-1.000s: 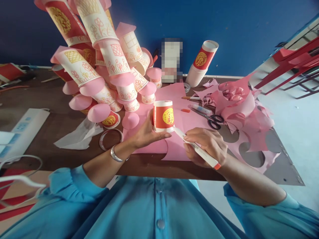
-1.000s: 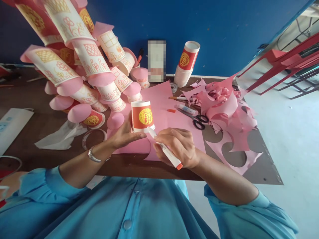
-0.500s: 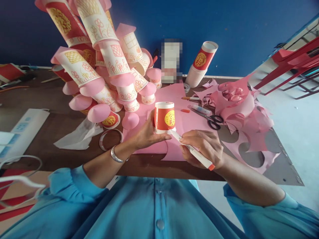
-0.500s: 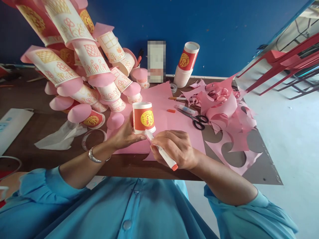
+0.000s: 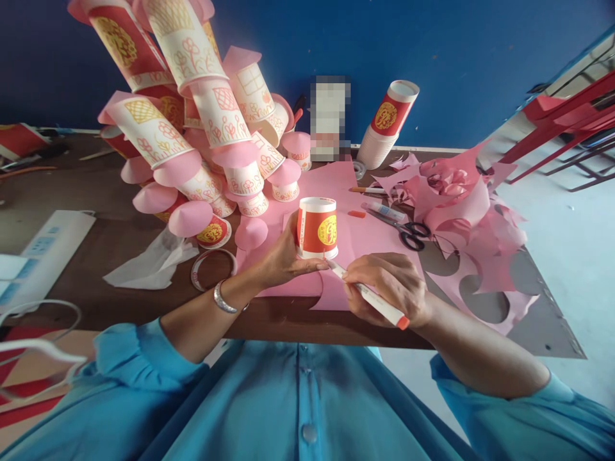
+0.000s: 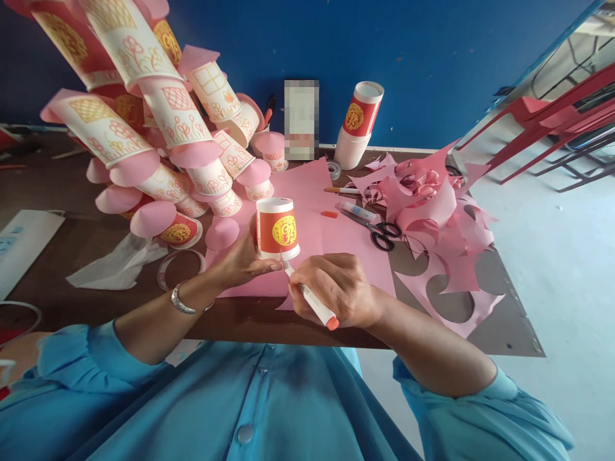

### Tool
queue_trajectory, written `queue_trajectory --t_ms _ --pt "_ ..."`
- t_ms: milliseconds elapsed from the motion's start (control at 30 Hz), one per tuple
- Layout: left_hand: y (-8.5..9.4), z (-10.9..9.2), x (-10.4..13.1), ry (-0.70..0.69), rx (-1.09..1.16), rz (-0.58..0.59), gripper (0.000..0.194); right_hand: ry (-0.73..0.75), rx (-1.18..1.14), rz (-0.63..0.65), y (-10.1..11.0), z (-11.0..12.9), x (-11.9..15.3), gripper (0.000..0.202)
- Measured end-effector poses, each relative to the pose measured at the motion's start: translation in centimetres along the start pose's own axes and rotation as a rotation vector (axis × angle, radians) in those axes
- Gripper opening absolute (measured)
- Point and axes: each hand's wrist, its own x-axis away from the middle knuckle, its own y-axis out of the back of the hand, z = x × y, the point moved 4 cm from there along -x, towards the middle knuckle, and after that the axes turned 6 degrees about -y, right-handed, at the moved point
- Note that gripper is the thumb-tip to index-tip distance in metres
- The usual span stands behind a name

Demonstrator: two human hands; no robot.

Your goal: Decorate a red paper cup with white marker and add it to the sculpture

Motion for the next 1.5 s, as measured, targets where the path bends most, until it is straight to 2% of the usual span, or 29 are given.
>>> queue_trajectory --t_ms 233,400,733,967,1500 --pt "0.1 0.2 0.2 0.004 0.022 -0.018 0.110 0.012 0.020 -0.074 0.1 0.0 0.1 0.024" --pt "0.2 -0.3 0.1 0.003 0.024 0.011 0.108 0.002 0.049 -0.137 0.3 -0.2 0.2 0.020" --pt "0.0 -1.5 -0.2 0.050 0.002 0.011 0.102 0.029 0.034 -0.078 0.3 -0.1 -0.2 0.018" --pt "0.1 -2.0 -0.1 0.078 0.003 0.085 0.100 0.027 0.038 -0.086 0.3 0.0 -0.2 0.019" --pt "-0.1 -1.1 0.1 0.002 -0.058 0.059 0.094 0.044 0.048 -0.052 0.2 0.1 -0.1 0.016"
